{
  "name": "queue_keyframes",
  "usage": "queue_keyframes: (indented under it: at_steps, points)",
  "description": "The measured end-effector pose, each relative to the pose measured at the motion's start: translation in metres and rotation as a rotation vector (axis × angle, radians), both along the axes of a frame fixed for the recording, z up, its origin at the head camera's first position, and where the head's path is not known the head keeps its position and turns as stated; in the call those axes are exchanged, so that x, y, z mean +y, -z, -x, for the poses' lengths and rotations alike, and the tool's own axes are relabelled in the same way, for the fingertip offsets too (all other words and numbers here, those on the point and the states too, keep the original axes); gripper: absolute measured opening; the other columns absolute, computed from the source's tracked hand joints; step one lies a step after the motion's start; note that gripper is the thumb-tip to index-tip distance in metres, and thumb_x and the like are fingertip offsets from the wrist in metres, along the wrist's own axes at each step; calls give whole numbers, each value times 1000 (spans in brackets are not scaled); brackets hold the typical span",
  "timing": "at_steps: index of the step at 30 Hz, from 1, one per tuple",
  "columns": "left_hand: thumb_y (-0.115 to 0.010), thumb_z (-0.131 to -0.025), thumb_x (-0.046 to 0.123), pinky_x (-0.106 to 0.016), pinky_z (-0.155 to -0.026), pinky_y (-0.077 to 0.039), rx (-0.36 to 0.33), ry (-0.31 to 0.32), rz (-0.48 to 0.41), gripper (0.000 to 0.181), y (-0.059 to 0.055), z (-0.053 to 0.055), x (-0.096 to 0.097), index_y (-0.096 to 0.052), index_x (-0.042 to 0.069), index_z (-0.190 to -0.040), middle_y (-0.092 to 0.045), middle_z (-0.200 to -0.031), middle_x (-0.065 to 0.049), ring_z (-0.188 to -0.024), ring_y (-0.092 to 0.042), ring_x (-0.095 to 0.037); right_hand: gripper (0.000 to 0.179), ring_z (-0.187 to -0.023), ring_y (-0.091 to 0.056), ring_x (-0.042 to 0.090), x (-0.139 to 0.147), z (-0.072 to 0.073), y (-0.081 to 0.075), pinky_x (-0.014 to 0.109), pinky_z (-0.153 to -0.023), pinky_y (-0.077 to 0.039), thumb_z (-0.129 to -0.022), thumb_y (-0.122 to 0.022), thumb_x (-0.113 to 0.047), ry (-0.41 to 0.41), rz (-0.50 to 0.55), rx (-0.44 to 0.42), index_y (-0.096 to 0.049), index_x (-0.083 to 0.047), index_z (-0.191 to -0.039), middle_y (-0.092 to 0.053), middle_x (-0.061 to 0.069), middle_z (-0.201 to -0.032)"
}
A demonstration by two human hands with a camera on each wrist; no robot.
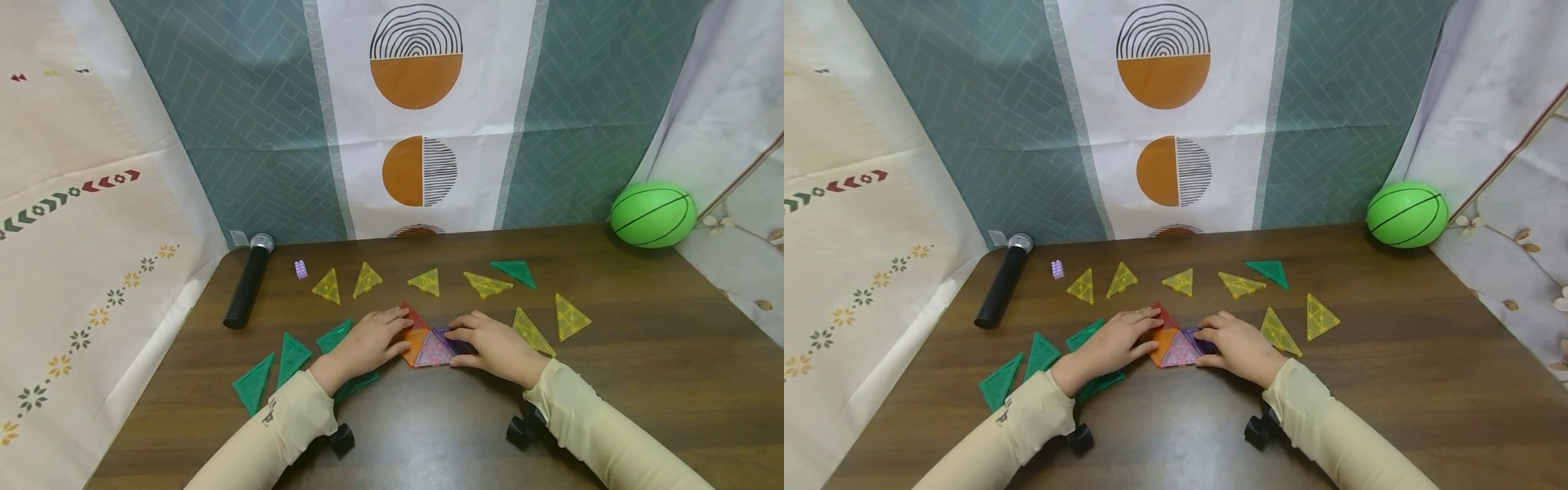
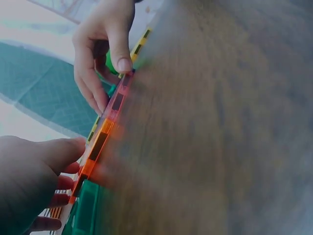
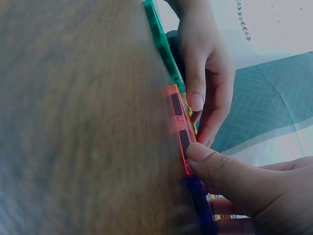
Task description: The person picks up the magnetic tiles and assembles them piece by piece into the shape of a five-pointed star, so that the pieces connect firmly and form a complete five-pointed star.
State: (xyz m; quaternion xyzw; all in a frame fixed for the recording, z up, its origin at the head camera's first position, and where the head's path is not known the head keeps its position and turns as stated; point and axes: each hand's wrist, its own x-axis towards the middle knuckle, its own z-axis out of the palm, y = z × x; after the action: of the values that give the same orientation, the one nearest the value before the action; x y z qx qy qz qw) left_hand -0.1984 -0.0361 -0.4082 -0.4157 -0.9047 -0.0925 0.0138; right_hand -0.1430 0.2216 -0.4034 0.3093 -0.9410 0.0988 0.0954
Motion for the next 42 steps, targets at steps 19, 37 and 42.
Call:
queue_keyframes:
  at_steps: [19, 37, 42]
  points:
    - [-66, -85, 52, -44, -111, -39, -56, -13, -42, 72, 5, -16, 3, -51, 7, -139, -41, -151, -13, -142, -37, -31, 43, -111, -60, 25, 7, 6, -9, 41, -93, -53, -85, -71, -38, 7, 24, -66, -69, -9, -116, -64, 9, -121]
    - [-69, -84, 50, -43, -110, -40, -39, -11, -82, 70, 8, -15, 1, -53, 6, -137, -44, -149, -12, -140, -39, -29, 44, -118, -56, 38, 37, 40, -40, 50, -98, -48, -88, -69, -30, 223, -44, -130, -64, -4, -123, -61, 19, -124]
    - [-69, -83, 51, -43, -112, -37, -23, -5, -93, 73, 9, -15, 1, -52, 5, -137, -44, -148, -13, -140, -38, -31, 50, -119, -54, 41, 43, 50, -38, 52, -98, -48, -89, -69, -30, 283, -74, -181, -59, -2, -129, -58, 22, -128]
